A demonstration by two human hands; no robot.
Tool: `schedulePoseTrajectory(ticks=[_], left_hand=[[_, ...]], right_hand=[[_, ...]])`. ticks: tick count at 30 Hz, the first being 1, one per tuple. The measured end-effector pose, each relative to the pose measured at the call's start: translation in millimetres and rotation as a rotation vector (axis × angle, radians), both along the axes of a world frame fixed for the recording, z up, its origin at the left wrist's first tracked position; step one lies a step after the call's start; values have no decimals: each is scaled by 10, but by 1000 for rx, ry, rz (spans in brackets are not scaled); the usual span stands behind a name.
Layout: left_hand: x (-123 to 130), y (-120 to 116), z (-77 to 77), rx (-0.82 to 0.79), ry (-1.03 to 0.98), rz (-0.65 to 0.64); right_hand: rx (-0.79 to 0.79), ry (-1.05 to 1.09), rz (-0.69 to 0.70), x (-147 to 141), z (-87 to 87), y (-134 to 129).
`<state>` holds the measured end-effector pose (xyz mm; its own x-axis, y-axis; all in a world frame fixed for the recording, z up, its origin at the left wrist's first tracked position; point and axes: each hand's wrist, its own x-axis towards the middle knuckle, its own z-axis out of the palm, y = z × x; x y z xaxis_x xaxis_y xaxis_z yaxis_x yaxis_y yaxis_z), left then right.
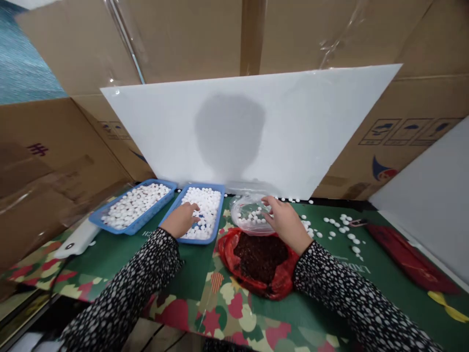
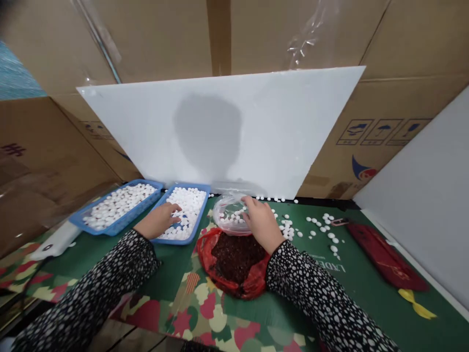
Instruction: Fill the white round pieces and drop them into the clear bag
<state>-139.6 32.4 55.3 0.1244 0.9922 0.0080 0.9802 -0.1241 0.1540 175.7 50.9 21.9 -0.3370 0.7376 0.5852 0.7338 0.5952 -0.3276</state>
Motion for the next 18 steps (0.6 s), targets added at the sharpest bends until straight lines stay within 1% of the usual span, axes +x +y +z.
schedulePoseTrajectory(ticks=[1,3,7,10,14,18], left_hand=[[-75,48,-40,-41,47,-4],[-121,121,-132,-78,88,-26],[-16,214,-269,-72,135,-51],[52,282,-321,-47,148,-104],[92,356,-376,-26,166,-184],[80,372,-404,-28,181,-179]], right_hand=[[4,-34,-4,1,1,8],[16,-46,7,29,-1,-62],[39,31,50,182,-54,-324],[27,81,42,297,-143,-421],[-25,136,50,337,-250,-433],[-34,160,111,329,-272,-453]])
